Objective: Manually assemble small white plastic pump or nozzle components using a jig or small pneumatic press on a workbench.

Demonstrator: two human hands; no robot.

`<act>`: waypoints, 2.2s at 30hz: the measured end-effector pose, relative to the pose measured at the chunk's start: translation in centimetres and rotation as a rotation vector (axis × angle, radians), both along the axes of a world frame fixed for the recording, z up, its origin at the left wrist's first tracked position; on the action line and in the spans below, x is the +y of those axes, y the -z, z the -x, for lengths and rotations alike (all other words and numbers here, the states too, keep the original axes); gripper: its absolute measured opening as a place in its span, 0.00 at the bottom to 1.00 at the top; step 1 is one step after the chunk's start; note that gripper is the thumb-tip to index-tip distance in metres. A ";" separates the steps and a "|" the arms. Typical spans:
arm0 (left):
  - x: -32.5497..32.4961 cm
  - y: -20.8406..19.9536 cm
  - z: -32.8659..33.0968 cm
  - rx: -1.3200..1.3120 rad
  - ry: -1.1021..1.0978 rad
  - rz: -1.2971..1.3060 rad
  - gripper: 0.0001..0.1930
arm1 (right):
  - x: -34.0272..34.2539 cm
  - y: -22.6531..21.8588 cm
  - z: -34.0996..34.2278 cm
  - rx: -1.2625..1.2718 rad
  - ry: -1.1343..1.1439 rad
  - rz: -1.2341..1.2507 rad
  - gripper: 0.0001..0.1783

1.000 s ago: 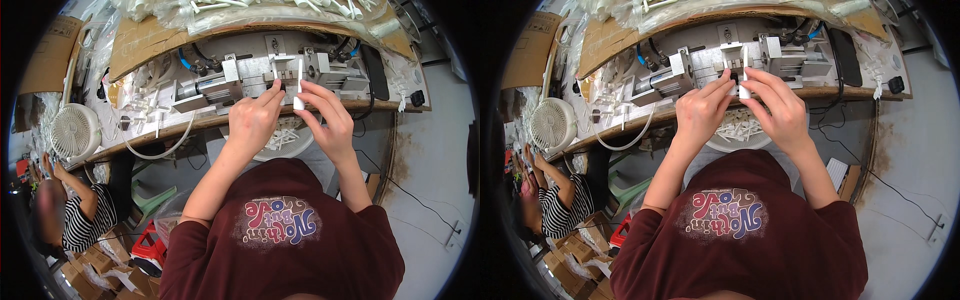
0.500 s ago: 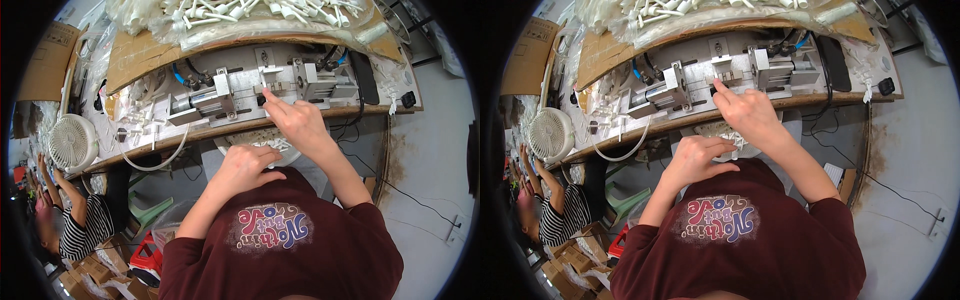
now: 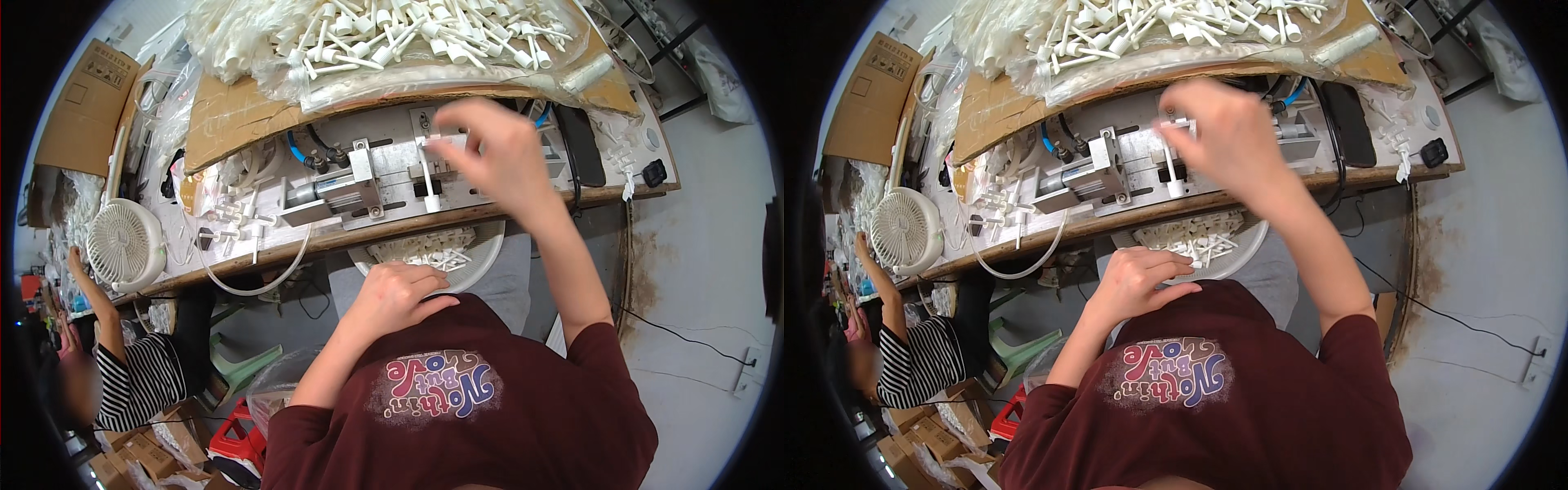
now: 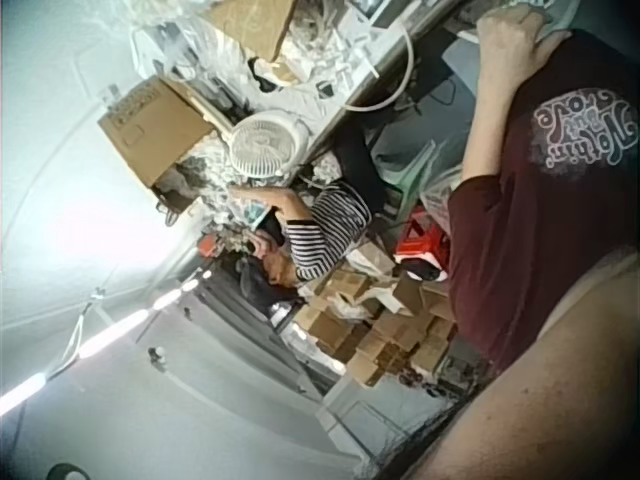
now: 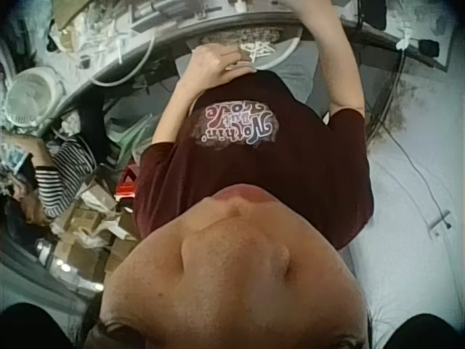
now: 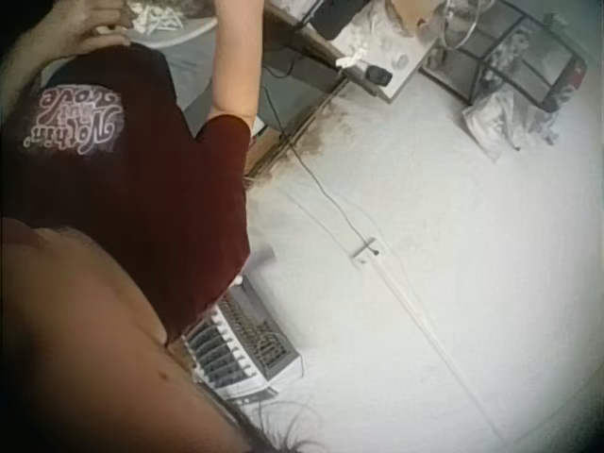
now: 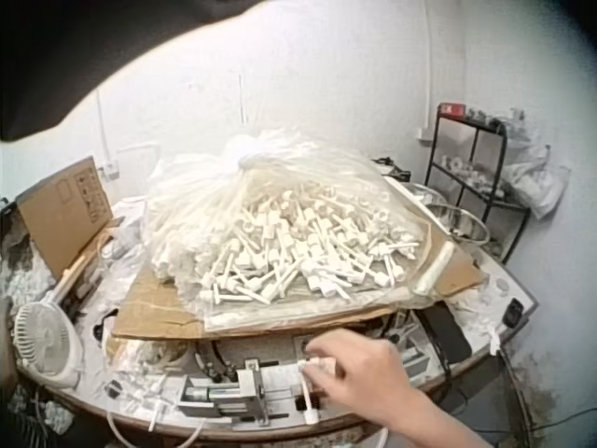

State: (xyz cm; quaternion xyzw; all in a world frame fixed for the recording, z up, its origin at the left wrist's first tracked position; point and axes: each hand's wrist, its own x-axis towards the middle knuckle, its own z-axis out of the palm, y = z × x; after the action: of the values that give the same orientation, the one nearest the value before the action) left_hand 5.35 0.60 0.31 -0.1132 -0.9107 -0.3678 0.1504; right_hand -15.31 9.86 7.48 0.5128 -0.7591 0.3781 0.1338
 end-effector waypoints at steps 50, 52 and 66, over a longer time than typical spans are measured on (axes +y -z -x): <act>-0.2 -6.2 2.8 0.081 -0.147 -0.682 0.18 | 3.6 0.1 -0.9 -0.197 0.094 -0.139 0.07; 0.1 -5.1 2.9 0.157 -0.317 -0.356 0.17 | 4.3 0.2 -0.8 -0.543 0.018 -0.009 0.08; -0.8 0.4 6.1 0.173 -0.486 0.325 0.14 | 5.8 2.0 -3.4 -1.356 -0.163 0.321 0.15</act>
State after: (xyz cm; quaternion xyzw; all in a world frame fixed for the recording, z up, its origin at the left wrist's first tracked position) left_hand -0.70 -0.22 -0.06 0.0546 -0.9417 -0.1595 0.2910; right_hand -11.94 15.63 5.53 0.1930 -0.5691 0.7308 -0.3238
